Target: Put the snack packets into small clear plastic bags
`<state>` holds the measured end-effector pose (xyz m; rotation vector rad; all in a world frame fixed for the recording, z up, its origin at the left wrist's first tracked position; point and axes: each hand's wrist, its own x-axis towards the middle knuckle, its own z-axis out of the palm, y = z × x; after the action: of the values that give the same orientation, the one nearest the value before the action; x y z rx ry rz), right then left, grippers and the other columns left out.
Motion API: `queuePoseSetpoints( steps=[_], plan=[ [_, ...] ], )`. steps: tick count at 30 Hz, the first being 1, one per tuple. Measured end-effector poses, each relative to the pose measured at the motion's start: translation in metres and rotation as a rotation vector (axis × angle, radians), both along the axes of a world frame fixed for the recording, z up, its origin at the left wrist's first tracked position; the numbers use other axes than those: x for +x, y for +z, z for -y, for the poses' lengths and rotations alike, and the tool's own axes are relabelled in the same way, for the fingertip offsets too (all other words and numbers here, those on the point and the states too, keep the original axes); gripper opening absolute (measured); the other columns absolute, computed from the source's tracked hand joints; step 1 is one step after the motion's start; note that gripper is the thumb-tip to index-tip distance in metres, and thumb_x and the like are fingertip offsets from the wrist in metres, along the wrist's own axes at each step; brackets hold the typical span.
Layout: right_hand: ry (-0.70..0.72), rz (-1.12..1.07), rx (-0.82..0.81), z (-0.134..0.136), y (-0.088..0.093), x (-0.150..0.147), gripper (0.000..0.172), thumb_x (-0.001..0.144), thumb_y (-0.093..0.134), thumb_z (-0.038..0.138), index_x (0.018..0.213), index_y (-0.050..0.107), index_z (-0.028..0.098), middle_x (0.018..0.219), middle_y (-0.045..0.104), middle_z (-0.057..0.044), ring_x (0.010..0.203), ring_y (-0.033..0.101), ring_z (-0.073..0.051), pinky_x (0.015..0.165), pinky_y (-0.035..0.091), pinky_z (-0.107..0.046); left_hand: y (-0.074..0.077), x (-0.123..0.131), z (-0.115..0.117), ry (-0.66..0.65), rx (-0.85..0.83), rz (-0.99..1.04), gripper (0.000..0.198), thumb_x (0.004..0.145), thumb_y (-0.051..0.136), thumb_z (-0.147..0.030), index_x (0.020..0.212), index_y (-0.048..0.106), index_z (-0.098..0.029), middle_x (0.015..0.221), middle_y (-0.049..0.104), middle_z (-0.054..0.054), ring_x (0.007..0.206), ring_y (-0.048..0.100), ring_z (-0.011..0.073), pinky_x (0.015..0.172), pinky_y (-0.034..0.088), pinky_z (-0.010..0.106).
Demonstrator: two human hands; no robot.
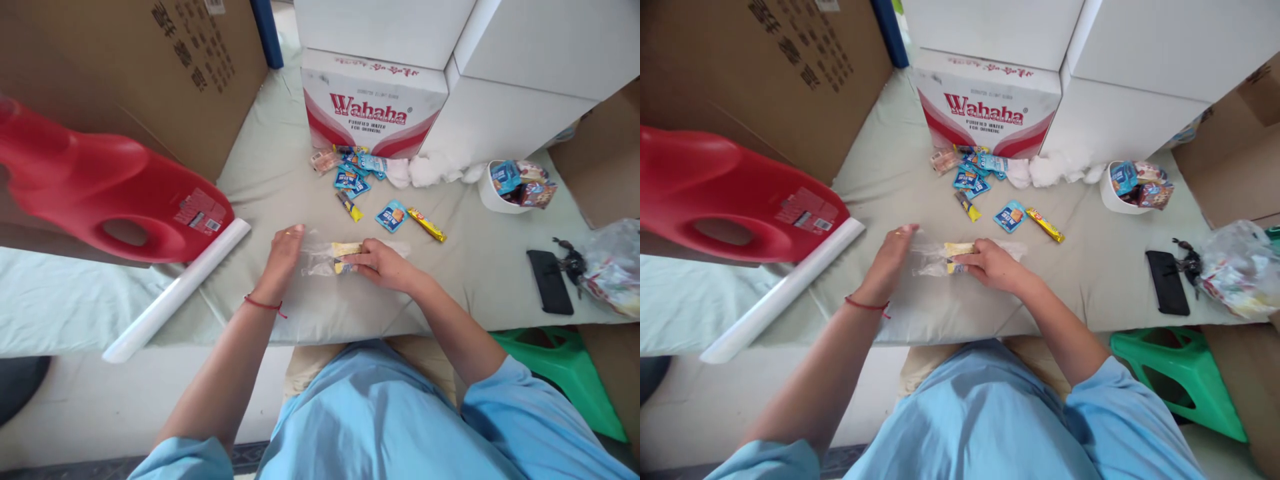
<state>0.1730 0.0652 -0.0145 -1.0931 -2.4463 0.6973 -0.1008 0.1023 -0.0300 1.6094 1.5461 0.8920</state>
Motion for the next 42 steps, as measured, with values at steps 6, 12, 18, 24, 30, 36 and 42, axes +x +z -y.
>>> queuePoseSetpoints(
  steps=[6,12,18,24,30,36,42],
  plan=[
    [-0.01,0.016,0.006,-0.003,-0.001,-0.003,0.032,0.105,0.059,0.027,0.13,0.079,0.026,0.093,0.056,-0.007,0.086,0.054,-0.022,0.083,0.047,-0.036,0.016,0.005,0.007,-0.268,-0.047,0.107,0.022,0.084,0.065,-0.035,0.098,0.079,-0.026,0.154,0.059,0.007,0.153,0.042,0.0299,0.128,0.035,0.052],
    [-0.011,-0.004,0.02,-0.002,-0.002,-0.004,0.033,0.106,0.057,0.028,0.131,0.078,0.024,0.09,0.055,-0.007,0.084,0.053,-0.021,0.081,0.046,-0.035,0.012,0.0,0.021,-0.105,-0.029,0.123,0.044,0.094,0.045,-0.037,0.052,0.048,-0.026,0.077,0.07,0.008,0.118,0.062,0.027,0.114,0.044,0.043],
    [-0.035,-0.07,0.041,0.001,-0.008,-0.002,0.032,0.107,0.057,0.028,0.131,0.078,0.028,0.092,0.054,-0.006,0.085,0.053,-0.02,0.083,0.047,-0.035,0.006,0.009,0.027,0.036,-0.016,0.152,0.046,0.073,0.065,-0.029,0.052,0.024,-0.024,0.056,0.034,-0.003,0.067,0.041,0.0162,0.077,0.041,0.033],
    [-0.05,-0.068,0.011,0.003,-0.012,-0.002,0.034,0.108,0.056,0.032,0.135,0.077,0.028,0.092,0.053,-0.006,0.086,0.053,-0.02,0.082,0.047,-0.035,0.007,-0.002,0.04,0.035,0.014,0.445,0.023,0.054,0.058,-0.014,0.067,0.042,-0.023,0.078,0.052,-0.003,0.078,0.053,0.0141,0.074,0.041,0.026],
    [-0.065,-0.048,0.024,0.005,-0.013,-0.005,0.035,0.108,0.056,0.032,0.134,0.077,0.026,0.091,0.053,-0.006,0.085,0.053,-0.021,0.082,0.046,-0.036,0.016,0.002,0.02,0.276,-0.152,0.489,0.016,0.082,0.054,-0.039,0.081,0.056,-0.023,0.098,0.066,0.005,0.1,0.063,0.0204,0.083,0.05,0.031],
    [-0.083,-0.045,0.032,0.007,-0.013,-0.006,0.032,0.107,0.056,0.033,0.128,0.079,0.026,0.09,0.053,-0.005,0.084,0.052,-0.021,0.082,0.045,-0.036,0.026,0.021,-0.002,-0.092,-0.204,-0.066,0.064,0.067,0.082,-0.048,0.123,0.066,-0.021,0.118,0.07,0.01,0.114,0.065,0.0289,0.099,0.051,0.04],
    [-0.105,-0.042,-0.019,0.008,-0.007,-0.008,0.028,0.106,0.057,0.031,0.12,0.081,0.025,0.094,0.056,-0.006,0.088,0.052,-0.021,0.087,0.047,-0.035,0.026,-0.002,0.019,-0.202,-0.343,-0.235,0.02,0.074,0.071,-0.04,0.079,0.067,-0.021,0.069,0.062,-0.002,0.069,0.059,0.0191,0.068,0.043,0.03]
  ],
)
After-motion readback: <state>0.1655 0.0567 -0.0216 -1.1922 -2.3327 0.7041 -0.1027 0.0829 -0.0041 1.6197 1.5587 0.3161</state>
